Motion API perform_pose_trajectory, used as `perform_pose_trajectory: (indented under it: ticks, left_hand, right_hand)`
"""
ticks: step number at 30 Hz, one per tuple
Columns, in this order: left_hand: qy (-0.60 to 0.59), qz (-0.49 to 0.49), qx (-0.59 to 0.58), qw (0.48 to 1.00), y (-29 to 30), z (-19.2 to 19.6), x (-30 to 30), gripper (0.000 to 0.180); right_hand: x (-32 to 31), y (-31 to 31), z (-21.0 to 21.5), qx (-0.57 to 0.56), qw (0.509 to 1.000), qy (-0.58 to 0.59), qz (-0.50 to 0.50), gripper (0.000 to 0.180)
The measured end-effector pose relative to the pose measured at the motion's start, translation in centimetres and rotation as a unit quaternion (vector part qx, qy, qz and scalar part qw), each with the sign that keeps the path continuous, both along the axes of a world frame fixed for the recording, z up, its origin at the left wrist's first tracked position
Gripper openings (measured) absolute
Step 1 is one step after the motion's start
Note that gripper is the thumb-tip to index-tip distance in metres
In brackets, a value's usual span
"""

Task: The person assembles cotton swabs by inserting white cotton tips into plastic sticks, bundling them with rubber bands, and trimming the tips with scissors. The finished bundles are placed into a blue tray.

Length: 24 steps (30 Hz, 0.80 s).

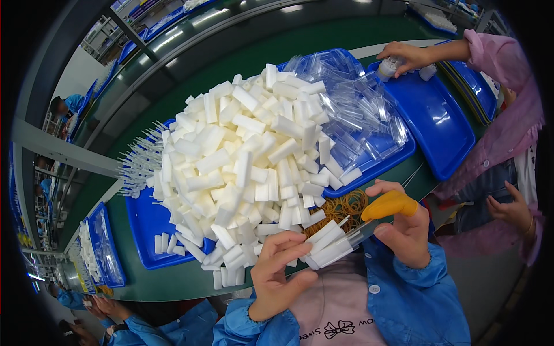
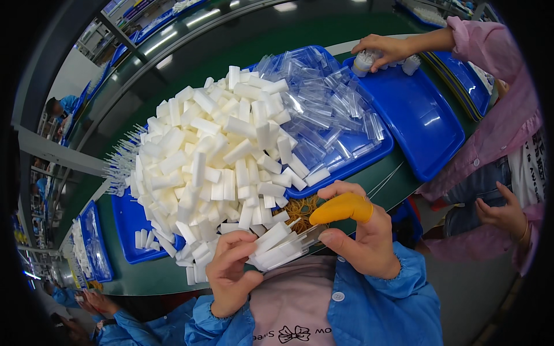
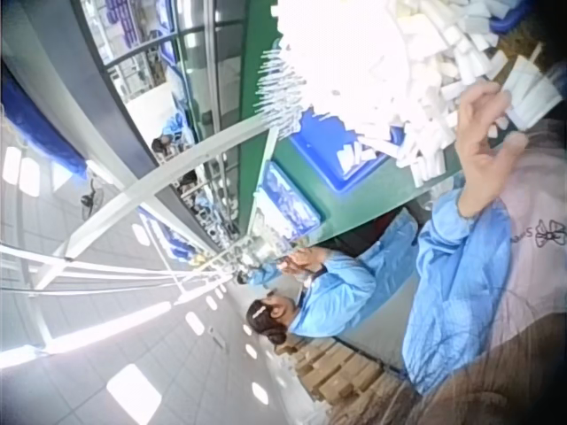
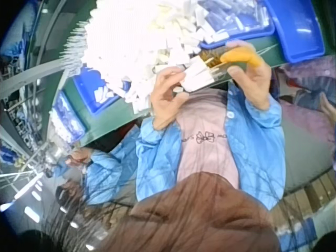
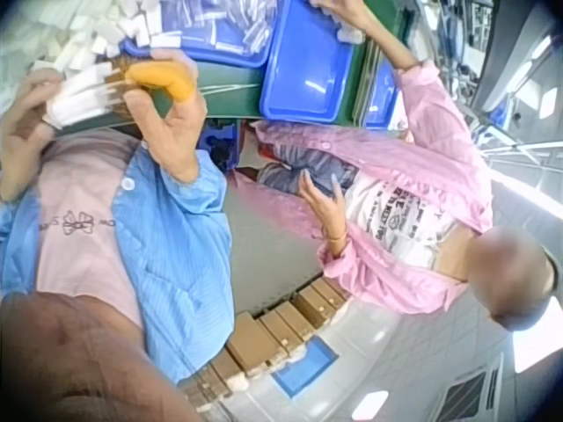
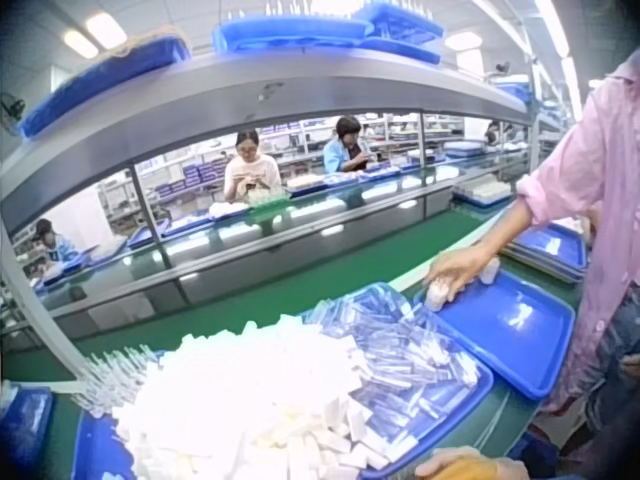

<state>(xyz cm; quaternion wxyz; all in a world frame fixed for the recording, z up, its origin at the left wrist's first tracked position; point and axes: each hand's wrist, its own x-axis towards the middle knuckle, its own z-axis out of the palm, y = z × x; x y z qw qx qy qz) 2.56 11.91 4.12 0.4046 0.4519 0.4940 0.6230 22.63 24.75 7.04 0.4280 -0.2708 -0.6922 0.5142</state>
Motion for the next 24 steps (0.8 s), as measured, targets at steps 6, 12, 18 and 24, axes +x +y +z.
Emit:
perform_pose_trajectory:
  ticks: [6,12,18,24]
  left_hand:
    - [-0.199,-0.01,-0.071,0.977,0.0,0.7,0.1,0.05]
    - [-0.152,-0.029,-0.018,0.988,-0.6,0.5,0.4,0.044]
    - [-0.139,-0.034,-0.012,0.99,-1.0,1.3,0.9,0.043]
    - [-0.145,-0.024,-0.017,0.989,-1.1,1.0,1.1,0.044]
  right_hand:
    - [0.2,-0.3,0.0,0.047,0.999,-0.008,0.01,0.025]
    - [-0.3,-1.7,0.7,0.045,0.998,-0.02,0.039,0.02]
    - [-0.5,-2.4,0.7,0.072,0.997,-0.014,0.034,0.02]
    - [-0.8,-2.7,1.0,0.123,0.991,-0.049,0.004,0.021]
